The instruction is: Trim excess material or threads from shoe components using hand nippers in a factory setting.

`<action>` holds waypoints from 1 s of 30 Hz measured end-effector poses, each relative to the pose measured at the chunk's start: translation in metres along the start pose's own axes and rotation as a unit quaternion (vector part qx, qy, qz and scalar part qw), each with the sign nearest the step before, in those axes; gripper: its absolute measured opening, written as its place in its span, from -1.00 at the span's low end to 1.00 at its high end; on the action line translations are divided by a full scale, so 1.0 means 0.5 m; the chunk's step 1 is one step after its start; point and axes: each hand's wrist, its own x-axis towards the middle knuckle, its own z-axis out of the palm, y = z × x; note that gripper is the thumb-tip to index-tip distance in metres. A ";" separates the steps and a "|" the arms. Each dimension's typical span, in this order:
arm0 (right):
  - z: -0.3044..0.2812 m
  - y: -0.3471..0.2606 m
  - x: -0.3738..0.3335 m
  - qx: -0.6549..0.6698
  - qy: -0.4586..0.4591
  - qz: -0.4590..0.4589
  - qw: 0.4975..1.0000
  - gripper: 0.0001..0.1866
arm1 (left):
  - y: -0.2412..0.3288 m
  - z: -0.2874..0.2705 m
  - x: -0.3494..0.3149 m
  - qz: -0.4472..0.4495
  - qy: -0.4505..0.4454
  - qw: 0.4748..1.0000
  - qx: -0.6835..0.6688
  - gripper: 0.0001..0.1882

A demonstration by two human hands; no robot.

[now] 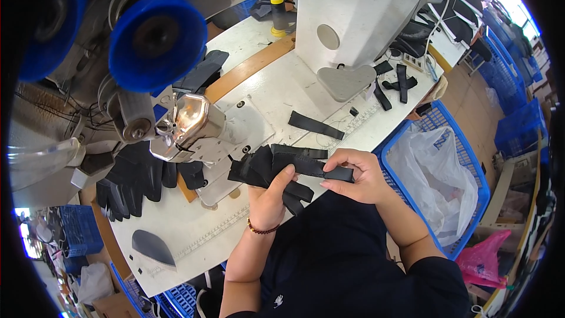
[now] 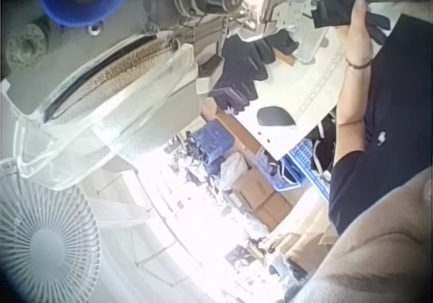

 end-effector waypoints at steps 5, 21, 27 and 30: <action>0.001 0.010 -0.003 0.000 0.013 0.000 1.000 -0.78 | 0.000 0.001 -0.002 0.028 -0.015 0.999 0.039 -0.90; -0.010 0.010 -0.014 0.115 0.059 0.079 0.988 -0.81 | -0.002 0.000 0.000 -0.094 -0.011 0.992 -0.089 -0.76; 0.014 -0.016 -0.020 0.079 0.033 0.072 0.994 -0.82 | -0.005 -0.003 -0.005 -0.098 -0.081 0.980 -0.151 -0.55; 0.048 -0.011 -0.027 0.120 0.045 0.048 0.991 -0.78 | -0.004 -0.012 0.001 -0.079 -0.185 0.971 -0.126 -0.51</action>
